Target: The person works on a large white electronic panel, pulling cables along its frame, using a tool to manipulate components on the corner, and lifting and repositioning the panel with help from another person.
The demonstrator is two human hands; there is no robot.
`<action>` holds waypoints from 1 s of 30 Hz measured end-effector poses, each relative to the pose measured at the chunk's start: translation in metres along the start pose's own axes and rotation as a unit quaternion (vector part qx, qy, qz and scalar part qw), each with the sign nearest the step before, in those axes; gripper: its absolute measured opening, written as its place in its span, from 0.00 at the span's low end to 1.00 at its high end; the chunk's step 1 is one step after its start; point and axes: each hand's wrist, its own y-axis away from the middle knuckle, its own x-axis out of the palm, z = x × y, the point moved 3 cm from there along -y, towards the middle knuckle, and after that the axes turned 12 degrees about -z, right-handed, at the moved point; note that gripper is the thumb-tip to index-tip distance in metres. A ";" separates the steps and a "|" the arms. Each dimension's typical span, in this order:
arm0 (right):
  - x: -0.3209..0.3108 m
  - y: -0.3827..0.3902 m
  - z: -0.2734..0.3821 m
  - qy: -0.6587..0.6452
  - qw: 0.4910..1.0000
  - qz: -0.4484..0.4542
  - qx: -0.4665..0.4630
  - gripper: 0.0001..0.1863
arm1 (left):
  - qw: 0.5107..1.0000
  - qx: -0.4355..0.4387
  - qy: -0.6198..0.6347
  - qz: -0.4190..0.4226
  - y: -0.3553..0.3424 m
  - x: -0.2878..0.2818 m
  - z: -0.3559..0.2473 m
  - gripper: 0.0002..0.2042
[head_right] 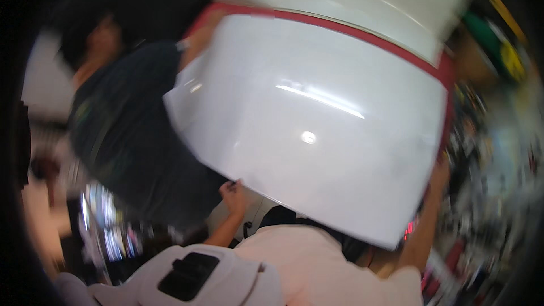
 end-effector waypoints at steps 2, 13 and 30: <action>-0.034 0.032 -0.066 0.088 0.991 -0.104 -0.018 0.25 | 0.968 -0.205 0.025 0.142 0.010 0.016 0.030 0.25; -0.119 0.188 -0.102 -0.054 0.967 -0.050 0.246 0.15 | 0.817 -0.340 0.100 0.455 0.031 0.008 0.022 0.31; -0.087 0.204 -0.103 -0.122 0.939 0.215 0.238 0.19 | 0.845 -0.329 0.060 0.417 0.070 0.023 -0.013 0.17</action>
